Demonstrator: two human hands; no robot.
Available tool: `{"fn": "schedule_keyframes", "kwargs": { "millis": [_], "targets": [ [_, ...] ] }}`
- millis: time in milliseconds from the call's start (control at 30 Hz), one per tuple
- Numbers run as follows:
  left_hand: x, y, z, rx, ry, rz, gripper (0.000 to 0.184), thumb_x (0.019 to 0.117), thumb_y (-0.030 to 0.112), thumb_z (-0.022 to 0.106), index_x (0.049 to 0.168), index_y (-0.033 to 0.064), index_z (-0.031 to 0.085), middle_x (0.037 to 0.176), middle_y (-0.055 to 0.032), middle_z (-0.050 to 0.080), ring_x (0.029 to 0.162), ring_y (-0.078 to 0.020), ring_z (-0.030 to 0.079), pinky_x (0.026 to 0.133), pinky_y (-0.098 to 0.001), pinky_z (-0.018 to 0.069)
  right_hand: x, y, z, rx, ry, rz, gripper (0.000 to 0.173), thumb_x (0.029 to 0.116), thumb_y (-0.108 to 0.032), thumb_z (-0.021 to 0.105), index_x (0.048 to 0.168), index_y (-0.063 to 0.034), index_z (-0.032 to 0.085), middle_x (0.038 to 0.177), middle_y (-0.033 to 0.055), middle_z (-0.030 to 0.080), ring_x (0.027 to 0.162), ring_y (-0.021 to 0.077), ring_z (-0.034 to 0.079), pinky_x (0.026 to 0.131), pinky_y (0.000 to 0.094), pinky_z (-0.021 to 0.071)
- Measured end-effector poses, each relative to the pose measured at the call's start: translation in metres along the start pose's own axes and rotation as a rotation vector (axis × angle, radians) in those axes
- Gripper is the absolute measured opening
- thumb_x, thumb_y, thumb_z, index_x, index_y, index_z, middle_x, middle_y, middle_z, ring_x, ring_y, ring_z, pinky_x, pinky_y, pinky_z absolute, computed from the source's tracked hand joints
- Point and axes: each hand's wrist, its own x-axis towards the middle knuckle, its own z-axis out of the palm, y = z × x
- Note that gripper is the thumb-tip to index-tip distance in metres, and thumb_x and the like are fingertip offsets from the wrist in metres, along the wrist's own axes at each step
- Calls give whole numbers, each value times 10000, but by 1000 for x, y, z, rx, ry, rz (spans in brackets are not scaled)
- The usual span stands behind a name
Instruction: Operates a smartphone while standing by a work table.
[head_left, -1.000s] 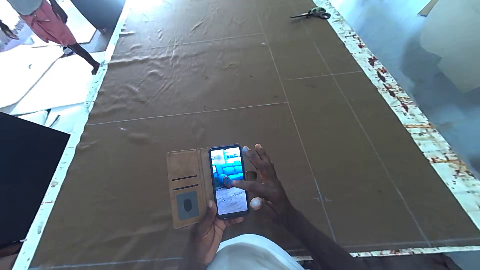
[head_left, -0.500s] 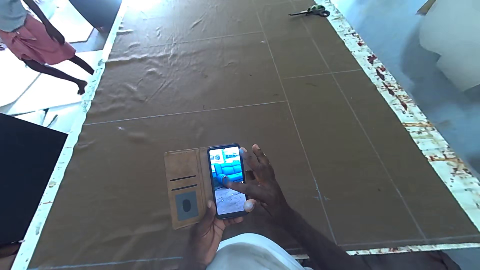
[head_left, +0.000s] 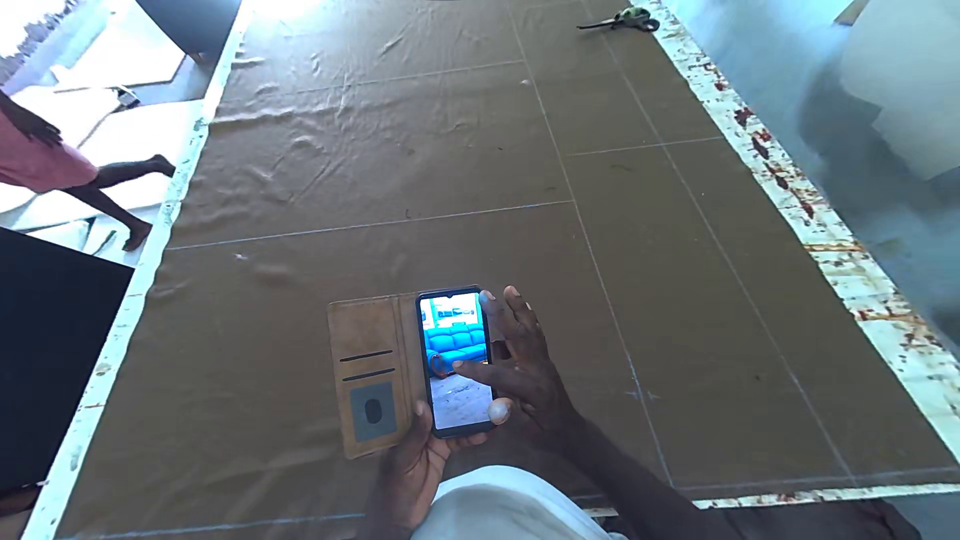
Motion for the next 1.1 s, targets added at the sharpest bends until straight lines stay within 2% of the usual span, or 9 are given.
{"fn": "schedule_keyframes", "kwargs": {
  "millis": [133,267,367,567,700,833,1100],
  "targets": [
    [1,0,0,-6,-7,-1,497,1059,333,528,1390,-39,519,1314,-270,620,1145,-388,669,996,-543,547,6,1,-1,-14,11,3,623,1027,-671,260,1274,-330,720,1683,95,265,1571,408,69,1235,704,114],
    [1,1,-1,-6,-19,-5,500,1062,335,520,1402,-31,508,1325,-265,614,1147,-382,668,999,-536,546,11,0,-1,-13,14,15,706,1014,-695,246,1433,-255,606,1681,130,256,1570,404,94,1239,689,129],
    [1,2,-1,3,-10,-10,507,1056,347,531,1396,-30,513,1319,-264,619,1140,-382,671,996,-534,548,12,-1,-2,-9,13,28,723,1007,-703,270,1474,-235,562,1683,124,250,1571,393,102,1245,677,142],
    [1,2,0,-3,-23,-3,500,1062,348,516,1388,-32,522,1315,-257,624,1149,-375,668,996,-532,548,13,-1,-3,1,-42,-9,625,1022,-684,238,1270,-366,716,1689,96,244,1572,409,43,1235,702,100],
    [1,2,0,-1,-10,-3,501,1056,343,530,1386,-34,522,1317,-263,619,1141,-380,671,989,-531,553,10,2,-4,-13,-35,-10,604,1036,-655,270,1173,-341,768,1676,79,287,1573,404,51,1244,689,88],
    [0,0,0,-2,14,4,504,1055,337,534,1389,-40,518,1325,-274,613,1141,-390,670,984,-539,555,7,5,-8,-19,-20,-4,604,1039,-644,278,1126,-328,785,1673,84,295,1572,407,60,1244,693,87],
    [1,0,0,-9,-7,-13,504,1062,336,520,1398,-39,511,1331,-271,610,1162,-387,660,1005,-539,541,3,8,-9,3,-7,8,600,1041,-640,288,1117,-315,788,1673,87,294,1571,410,64,1248,690,96]
  ]
}}
